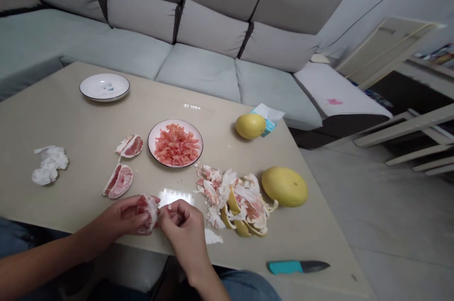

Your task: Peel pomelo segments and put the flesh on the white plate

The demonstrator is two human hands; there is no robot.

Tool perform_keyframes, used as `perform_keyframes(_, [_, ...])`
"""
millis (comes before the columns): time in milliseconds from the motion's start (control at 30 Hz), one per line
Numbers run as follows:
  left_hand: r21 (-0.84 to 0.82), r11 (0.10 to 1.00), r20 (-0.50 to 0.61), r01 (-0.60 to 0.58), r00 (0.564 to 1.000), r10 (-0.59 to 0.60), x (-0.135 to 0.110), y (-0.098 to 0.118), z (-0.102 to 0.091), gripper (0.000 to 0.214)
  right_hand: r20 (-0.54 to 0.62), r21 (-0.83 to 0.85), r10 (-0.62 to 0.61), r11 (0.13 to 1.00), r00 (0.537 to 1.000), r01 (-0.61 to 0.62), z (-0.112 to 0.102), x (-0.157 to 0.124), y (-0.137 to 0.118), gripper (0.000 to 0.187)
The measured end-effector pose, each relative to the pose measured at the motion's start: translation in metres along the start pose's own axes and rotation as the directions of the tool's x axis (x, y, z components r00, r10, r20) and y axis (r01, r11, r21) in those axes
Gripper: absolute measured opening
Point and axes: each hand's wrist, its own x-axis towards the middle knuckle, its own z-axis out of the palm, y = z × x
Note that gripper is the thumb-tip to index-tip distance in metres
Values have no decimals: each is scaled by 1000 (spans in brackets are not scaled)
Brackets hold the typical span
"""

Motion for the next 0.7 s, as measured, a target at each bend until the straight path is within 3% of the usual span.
perform_keyframes(100, [-65,997,-5,44,999,-44,-4,4,-1,36,-40,-100,-66,993,997,62,-12,4,0,31])
perform_keyframes(200, [-141,988,18,69,998,-67,-5,8,-3,34,-153,-382,-229,911,961,157,-32,11,2,37])
perform_keyframes(300, [-186,977,62,109,993,-99,-6,12,-2,34,-243,-723,-356,687,902,76,-54,19,5,42])
perform_keyframes(400, [-199,970,106,142,987,-122,-6,16,0,33,-217,-891,-287,448,933,-70,-70,25,11,26])
perform_keyframes(500, [-213,967,150,138,983,-107,-6,16,1,34,-219,-940,-176,302,960,-159,-77,27,16,19])
perform_keyframes(567, [-219,967,151,129,984,-97,-7,13,0,34,-236,-946,-185,270,954,-182,-78,27,16,29])
perform_keyframes(700, [-176,983,119,62,992,-41,-7,10,-1,37,-249,-939,-310,307,917,-151,-77,24,13,39])
